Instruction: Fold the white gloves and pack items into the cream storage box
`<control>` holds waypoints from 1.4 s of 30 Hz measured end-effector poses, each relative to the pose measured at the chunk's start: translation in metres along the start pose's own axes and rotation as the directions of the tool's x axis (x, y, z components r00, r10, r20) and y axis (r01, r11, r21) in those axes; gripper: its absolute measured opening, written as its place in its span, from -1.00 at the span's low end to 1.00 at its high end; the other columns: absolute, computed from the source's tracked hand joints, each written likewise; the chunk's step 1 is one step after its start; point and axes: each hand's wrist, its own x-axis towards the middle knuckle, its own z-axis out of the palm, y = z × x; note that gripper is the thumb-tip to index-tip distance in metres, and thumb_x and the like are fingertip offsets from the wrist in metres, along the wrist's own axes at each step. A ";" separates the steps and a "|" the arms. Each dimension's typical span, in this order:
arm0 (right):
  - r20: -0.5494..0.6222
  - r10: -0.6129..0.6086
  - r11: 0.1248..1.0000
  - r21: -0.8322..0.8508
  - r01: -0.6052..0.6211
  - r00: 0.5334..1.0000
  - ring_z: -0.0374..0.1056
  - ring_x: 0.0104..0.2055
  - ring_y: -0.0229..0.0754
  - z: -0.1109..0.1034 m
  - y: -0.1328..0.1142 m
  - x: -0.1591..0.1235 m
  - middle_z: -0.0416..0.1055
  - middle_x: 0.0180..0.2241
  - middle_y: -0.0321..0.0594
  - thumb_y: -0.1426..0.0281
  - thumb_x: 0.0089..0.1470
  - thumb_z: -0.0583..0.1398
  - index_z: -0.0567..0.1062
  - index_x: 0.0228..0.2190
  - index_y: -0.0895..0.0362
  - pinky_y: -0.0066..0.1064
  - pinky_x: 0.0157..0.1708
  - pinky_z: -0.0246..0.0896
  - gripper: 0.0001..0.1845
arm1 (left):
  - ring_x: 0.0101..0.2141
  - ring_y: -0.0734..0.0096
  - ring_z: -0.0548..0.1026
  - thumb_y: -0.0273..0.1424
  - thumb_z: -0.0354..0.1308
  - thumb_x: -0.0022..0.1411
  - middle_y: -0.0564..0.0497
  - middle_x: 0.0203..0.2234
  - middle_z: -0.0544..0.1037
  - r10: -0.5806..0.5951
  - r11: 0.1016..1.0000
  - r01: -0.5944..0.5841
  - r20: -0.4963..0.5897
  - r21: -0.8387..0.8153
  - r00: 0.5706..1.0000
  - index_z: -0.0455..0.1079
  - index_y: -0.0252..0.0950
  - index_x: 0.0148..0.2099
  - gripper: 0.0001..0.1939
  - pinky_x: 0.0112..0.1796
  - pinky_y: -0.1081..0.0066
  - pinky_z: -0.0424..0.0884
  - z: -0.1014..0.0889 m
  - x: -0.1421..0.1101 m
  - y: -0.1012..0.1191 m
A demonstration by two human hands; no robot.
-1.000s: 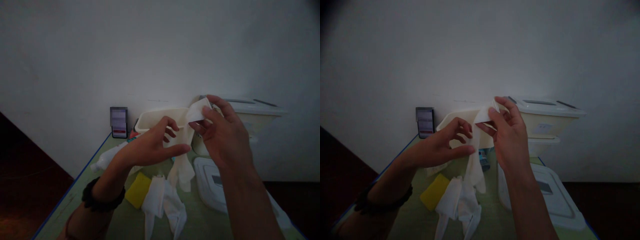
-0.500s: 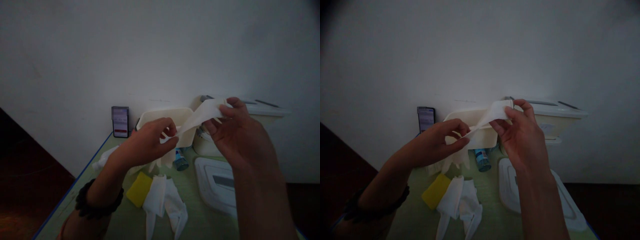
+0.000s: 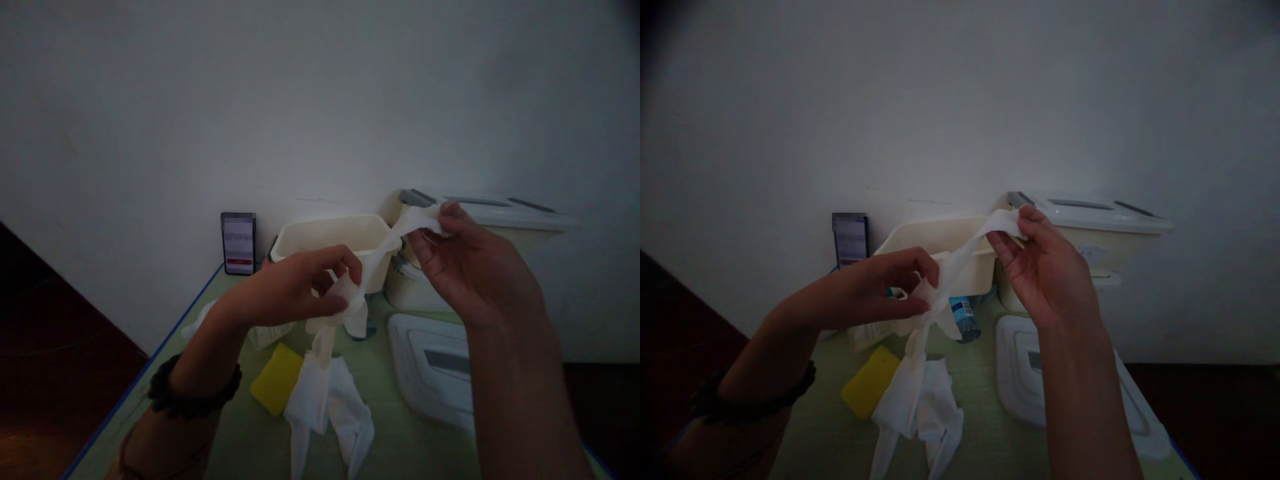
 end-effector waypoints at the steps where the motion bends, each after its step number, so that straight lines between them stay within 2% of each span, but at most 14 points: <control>1: 0.010 -0.016 1.000 -0.003 0.016 1.000 0.44 -0.20 -0.25 -0.001 0.000 0.000 0.46 -0.35 -0.40 0.46 -0.02 0.24 0.48 -0.45 -0.03 -0.32 -0.12 0.46 -0.89 | -0.45 0.58 0.38 -0.47 0.15 0.15 0.12 -0.38 0.38 -0.008 1.000 0.008 0.000 -0.003 1.000 0.24 -0.25 -0.16 -0.80 -0.42 0.54 0.34 0.000 -0.001 0.000; 4: 0.036 -0.061 0.998 -0.021 0.062 0.997 0.43 -0.13 -0.22 -0.001 0.000 0.000 0.47 -0.30 -0.38 0.45 0.00 0.23 0.48 -0.43 -0.03 -0.31 -0.12 0.46 -0.90 | -0.49 0.57 0.40 -0.37 0.13 0.18 0.09 -0.34 0.41 -0.082 0.997 0.082 -0.044 0.012 0.996 0.21 -0.25 -0.16 -0.80 -0.47 0.53 0.32 0.001 -0.001 0.000; 7: 0.010 -0.087 0.996 -0.035 0.087 0.996 0.43 -0.11 -0.18 0.002 0.000 -0.001 0.49 -0.28 -0.38 0.45 -0.01 0.24 0.48 -0.43 -0.03 -0.28 -0.15 0.48 -0.89 | -0.49 0.54 0.41 -0.34 0.08 0.23 0.08 -0.40 0.44 -0.120 0.989 0.127 -0.087 0.078 0.989 0.25 -0.27 -0.17 -0.85 -0.45 0.52 0.30 0.002 0.001 -0.002; 11: -0.060 -0.032 1.000 -0.004 0.031 0.998 0.45 -0.12 -0.20 0.010 -0.001 -0.005 0.51 -0.26 -0.40 0.45 -0.02 0.23 0.49 -0.43 -0.04 -0.28 -0.16 0.49 -0.88 | -0.49 0.52 0.42 -0.36 0.03 0.26 0.10 -0.48 0.44 -0.125 0.983 0.137 -0.104 0.121 0.987 0.34 -0.26 -0.06 -0.78 -0.44 0.51 0.30 0.002 0.004 -0.002; 13: -0.058 -0.001 1.000 -0.001 0.001 0.998 0.46 -0.17 -0.23 0.014 -0.003 -0.006 0.51 -0.27 -0.41 0.45 -0.01 0.22 0.50 -0.42 -0.05 -0.30 -0.15 0.48 -0.87 | -0.50 0.52 0.42 -0.38 0.00 0.27 0.11 -0.50 0.44 -0.106 0.983 0.122 -0.116 0.136 0.988 0.36 -0.24 -0.01 -0.74 -0.44 0.52 0.29 0.001 0.004 0.000; 17: -0.054 0.010 1.000 -0.004 -0.010 0.999 0.47 -0.23 -0.27 0.018 -0.006 -0.009 0.52 -0.29 -0.44 0.47 0.01 0.20 0.51 -0.43 -0.07 -0.32 -0.16 0.48 -0.84 | -0.54 0.55 0.38 -0.39 0.01 0.25 0.12 -0.54 0.42 -0.111 0.981 0.132 -0.150 0.141 0.983 0.40 -0.29 -0.14 -0.81 -0.47 0.54 0.26 0.001 0.003 0.002; 21: -0.049 -0.009 1.000 -0.009 0.008 0.999 0.47 -0.22 -0.25 0.020 -0.007 -0.010 0.53 -0.30 -0.44 0.48 0.01 0.20 0.52 -0.45 -0.06 -0.31 -0.18 0.49 -0.83 | -0.52 0.55 0.41 -0.34 0.07 0.22 0.11 -0.52 0.45 -0.135 0.979 0.159 -0.175 0.130 0.975 0.33 -0.30 -0.28 -0.88 -0.46 0.54 0.29 0.002 0.004 -0.001; 24: 0.009 -0.018 1.000 -0.004 0.018 1.000 0.48 -0.26 -0.28 0.022 -0.007 -0.011 0.52 -0.34 -0.45 0.48 0.03 0.20 0.52 -0.45 -0.07 -0.36 -0.21 0.49 -0.82 | -0.41 0.50 0.48 -0.36 0.07 0.23 0.06 -0.44 0.50 -0.103 0.985 0.120 -0.138 0.125 0.985 0.34 -0.30 -0.29 -0.88 -0.35 0.50 0.38 0.003 0.006 -0.004; 27: 0.016 0.000 0.999 0.052 -0.001 1.000 0.48 -0.30 -0.33 0.025 -0.006 -0.013 0.52 -0.37 -0.47 0.50 0.05 0.18 0.54 -0.48 -0.08 -0.48 -0.26 0.49 -0.77 | -0.33 0.47 0.49 -0.40 0.05 0.24 0.02 -0.36 0.50 -0.062 0.987 0.081 -0.137 0.136 0.989 0.37 -0.31 -0.28 -0.89 -0.26 0.45 0.42 0.004 0.008 -0.004; 30: 0.000 0.019 0.996 0.085 -0.019 1.000 0.47 -0.33 -0.36 0.028 -0.007 -0.014 0.53 -0.39 -0.47 0.53 0.06 0.16 0.54 -0.50 -0.07 -0.55 -0.30 0.48 -0.73 | -0.33 0.48 0.44 -0.42 0.07 0.21 0.00 -0.32 0.46 0.021 0.981 0.022 -0.218 0.191 0.976 0.37 -0.32 -0.32 -0.91 -0.31 0.48 0.41 0.003 0.009 -0.003; 35: -0.026 -0.002 0.993 0.115 0.005 1.000 0.47 -0.28 -0.37 0.025 -0.005 -0.012 0.53 -0.37 -0.49 0.52 0.05 0.17 0.55 -0.49 -0.06 -0.56 -0.25 0.47 -0.75 | -0.40 0.54 0.38 -0.43 0.07 0.22 0.04 -0.39 0.40 0.076 0.988 -0.012 -0.412 0.154 0.908 0.32 -0.33 -0.33 -0.92 -0.40 0.53 0.36 0.002 0.009 -0.005; 37: -0.036 -0.015 0.993 0.119 0.019 0.999 0.46 -0.27 -0.38 0.022 -0.004 -0.011 0.53 -0.35 -0.50 0.53 0.04 0.18 0.55 -0.49 -0.06 -0.56 -0.24 0.46 -0.75 | -0.41 0.54 0.37 -0.42 0.07 0.25 0.07 -0.43 0.40 0.082 0.990 -0.026 -0.434 0.135 0.897 0.31 -0.33 -0.32 -0.91 -0.37 0.51 0.36 0.002 0.010 -0.008; 40: -0.031 -0.040 0.993 0.107 0.043 0.999 0.45 -0.26 -0.37 0.019 -0.002 -0.009 0.53 -0.33 -0.50 0.54 0.03 0.19 0.56 -0.48 -0.06 -0.54 -0.24 0.46 -0.75 | -0.38 0.52 0.36 -0.42 0.08 0.24 0.04 -0.39 0.40 0.117 0.980 -0.030 -0.448 0.196 0.886 0.34 -0.33 -0.32 -0.91 -0.33 0.48 0.35 0.002 0.011 -0.010; 42: -0.031 -0.050 0.993 0.102 0.052 0.998 0.45 -0.27 -0.37 0.019 -0.002 -0.008 0.53 -0.34 -0.49 0.54 0.02 0.19 0.56 -0.48 -0.06 -0.53 -0.25 0.47 -0.75 | -0.39 0.52 0.34 -0.42 0.07 0.25 0.04 -0.38 0.38 0.119 0.976 -0.025 -0.436 0.216 0.892 0.32 -0.32 -0.32 -0.90 -0.33 0.47 0.32 0.002 0.011 -0.010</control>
